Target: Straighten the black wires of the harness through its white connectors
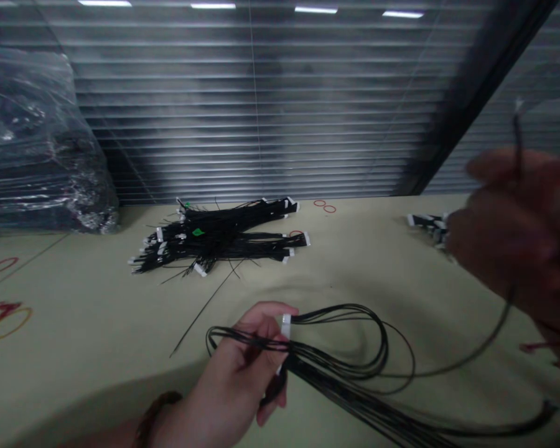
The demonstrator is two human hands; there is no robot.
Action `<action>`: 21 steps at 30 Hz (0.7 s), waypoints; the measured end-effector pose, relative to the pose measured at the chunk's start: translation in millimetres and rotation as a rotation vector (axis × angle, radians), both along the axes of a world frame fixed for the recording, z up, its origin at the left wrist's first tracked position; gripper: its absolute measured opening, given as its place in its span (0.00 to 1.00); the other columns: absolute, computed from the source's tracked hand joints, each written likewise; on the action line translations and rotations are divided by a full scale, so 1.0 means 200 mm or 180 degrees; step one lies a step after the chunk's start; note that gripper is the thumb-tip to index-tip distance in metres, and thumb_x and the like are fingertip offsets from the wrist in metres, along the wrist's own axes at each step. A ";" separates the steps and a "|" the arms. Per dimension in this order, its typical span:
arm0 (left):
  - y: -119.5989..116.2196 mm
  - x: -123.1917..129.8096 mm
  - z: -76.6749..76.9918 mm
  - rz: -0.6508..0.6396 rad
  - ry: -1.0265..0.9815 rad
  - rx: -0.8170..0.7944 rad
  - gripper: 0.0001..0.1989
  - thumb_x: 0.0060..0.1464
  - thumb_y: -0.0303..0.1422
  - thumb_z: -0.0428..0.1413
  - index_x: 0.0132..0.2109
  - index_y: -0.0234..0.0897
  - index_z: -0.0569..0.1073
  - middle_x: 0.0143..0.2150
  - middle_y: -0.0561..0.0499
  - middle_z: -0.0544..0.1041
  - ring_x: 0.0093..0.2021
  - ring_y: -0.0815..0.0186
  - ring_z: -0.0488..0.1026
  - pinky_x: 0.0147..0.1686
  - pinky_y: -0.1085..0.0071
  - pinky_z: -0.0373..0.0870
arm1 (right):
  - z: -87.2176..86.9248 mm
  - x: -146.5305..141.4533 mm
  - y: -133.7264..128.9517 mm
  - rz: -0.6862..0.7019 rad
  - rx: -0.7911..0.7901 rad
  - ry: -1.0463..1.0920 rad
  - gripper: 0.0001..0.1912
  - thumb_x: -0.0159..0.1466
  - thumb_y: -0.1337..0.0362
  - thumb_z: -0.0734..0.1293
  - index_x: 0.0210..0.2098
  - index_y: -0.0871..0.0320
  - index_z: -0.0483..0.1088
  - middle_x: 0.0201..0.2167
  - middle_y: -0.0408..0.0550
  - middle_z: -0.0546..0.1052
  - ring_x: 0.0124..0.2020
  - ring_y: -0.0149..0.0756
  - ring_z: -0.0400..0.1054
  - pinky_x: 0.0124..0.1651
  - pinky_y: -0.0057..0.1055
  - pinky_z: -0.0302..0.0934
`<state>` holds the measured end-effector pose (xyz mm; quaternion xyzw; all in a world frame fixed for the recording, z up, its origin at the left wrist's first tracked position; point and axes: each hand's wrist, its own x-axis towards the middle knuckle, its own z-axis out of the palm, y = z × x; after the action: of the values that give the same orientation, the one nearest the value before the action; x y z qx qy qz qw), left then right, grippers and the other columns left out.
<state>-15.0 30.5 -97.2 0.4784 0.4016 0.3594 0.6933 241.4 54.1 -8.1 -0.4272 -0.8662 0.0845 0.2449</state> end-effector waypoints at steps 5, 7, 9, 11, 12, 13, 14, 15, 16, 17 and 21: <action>-0.01 0.00 0.00 -0.0034 -0.0272 0.0036 0.18 0.53 0.44 0.57 0.44 0.39 0.63 0.19 0.61 0.61 0.13 0.76 0.56 0.10 0.84 0.52 | -0.13 -0.27 -0.15 0.0068 0.0129 0.0023 0.10 0.67 0.65 0.59 0.30 0.57 0.68 0.23 0.40 0.70 0.23 0.29 0.65 0.24 0.26 0.56; -0.02 0.00 0.00 -0.0053 -0.0351 0.0035 0.17 0.53 0.44 0.58 0.43 0.39 0.64 0.19 0.61 0.62 0.13 0.77 0.55 0.10 0.84 0.52 | -0.19 -0.32 -0.17 0.0133 0.0442 -0.0336 0.14 0.68 0.68 0.54 0.31 0.58 0.68 0.24 0.41 0.70 0.24 0.31 0.64 0.27 0.31 0.54; -0.02 -0.01 0.00 -0.0058 -0.0374 0.0019 0.17 0.53 0.43 0.58 0.43 0.39 0.64 0.19 0.60 0.62 0.13 0.77 0.55 0.10 0.84 0.52 | -0.23 -0.33 -0.18 0.0234 0.0484 -0.0437 0.16 0.68 0.70 0.53 0.31 0.58 0.68 0.24 0.41 0.69 0.24 0.31 0.62 0.27 0.31 0.52; -0.02 -0.01 0.00 -0.0068 -0.0363 -0.0005 0.17 0.53 0.43 0.58 0.43 0.39 0.64 0.19 0.60 0.63 0.12 0.77 0.56 0.10 0.84 0.52 | -0.24 -0.32 -0.18 0.0252 0.0513 -0.0441 0.15 0.68 0.71 0.53 0.31 0.59 0.68 0.24 0.41 0.68 0.24 0.31 0.61 0.27 0.31 0.51; -0.02 0.00 0.00 -0.0071 -0.0357 -0.0008 0.16 0.53 0.42 0.58 0.43 0.39 0.64 0.19 0.60 0.63 0.12 0.78 0.56 0.11 0.84 0.52 | -0.24 -0.31 -0.18 0.0243 0.0548 -0.0443 0.15 0.68 0.71 0.53 0.31 0.59 0.68 0.24 0.41 0.68 0.24 0.31 0.60 0.27 0.31 0.50; -0.02 0.00 0.00 -0.0080 -0.0354 -0.0006 0.16 0.53 0.42 0.58 0.43 0.39 0.65 0.20 0.60 0.63 0.12 0.78 0.56 0.10 0.84 0.52 | -0.24 -0.31 -0.18 0.0243 0.0580 -0.0447 0.15 0.68 0.71 0.53 0.31 0.59 0.67 0.24 0.41 0.68 0.24 0.31 0.60 0.27 0.32 0.50; -0.02 0.00 0.00 -0.0082 -0.0359 0.0003 0.15 0.53 0.42 0.58 0.43 0.39 0.65 0.20 0.60 0.63 0.13 0.78 0.56 0.10 0.84 0.52 | -0.24 -0.31 -0.18 0.0247 0.0581 -0.0469 0.15 0.68 0.71 0.53 0.31 0.59 0.67 0.24 0.41 0.68 0.24 0.32 0.60 0.27 0.32 0.49; -0.02 0.00 0.00 -0.0076 -0.0366 0.0017 0.15 0.53 0.41 0.58 0.42 0.39 0.65 0.21 0.60 0.63 0.13 0.78 0.56 0.10 0.84 0.51 | -0.24 -0.31 -0.18 0.0270 0.0573 -0.0482 0.14 0.68 0.72 0.53 0.30 0.59 0.66 0.24 0.41 0.67 0.23 0.32 0.59 0.27 0.31 0.49; -0.02 0.00 0.00 -0.0069 -0.0363 0.0032 0.14 0.53 0.41 0.58 0.42 0.39 0.65 0.22 0.60 0.63 0.13 0.78 0.57 0.10 0.84 0.51 | -0.23 -0.31 -0.18 0.0281 0.0536 -0.0496 0.14 0.68 0.72 0.54 0.29 0.59 0.66 0.24 0.41 0.67 0.23 0.31 0.58 0.27 0.31 0.49; -0.02 0.00 0.00 -0.0071 -0.0346 0.0039 0.14 0.53 0.40 0.58 0.42 0.39 0.65 0.22 0.59 0.63 0.13 0.78 0.56 0.10 0.84 0.51 | -0.23 -0.31 -0.18 0.0302 0.0499 -0.0496 0.14 0.67 0.72 0.54 0.29 0.59 0.65 0.24 0.41 0.67 0.23 0.31 0.58 0.27 0.31 0.49; -0.02 0.00 0.00 -0.0058 -0.0185 0.0030 0.14 0.53 0.40 0.57 0.42 0.39 0.64 0.19 0.60 0.62 0.12 0.77 0.56 0.10 0.84 0.52 | -0.24 -0.32 -0.18 0.0347 0.0488 -0.0408 0.13 0.67 0.72 0.55 0.27 0.58 0.63 0.23 0.41 0.66 0.23 0.31 0.57 0.26 0.31 0.47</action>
<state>-15.7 25.7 -96.4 0.4747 0.3752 0.3687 0.7057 176.9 17.6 -55.6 -0.3641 -0.9060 0.0037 0.2161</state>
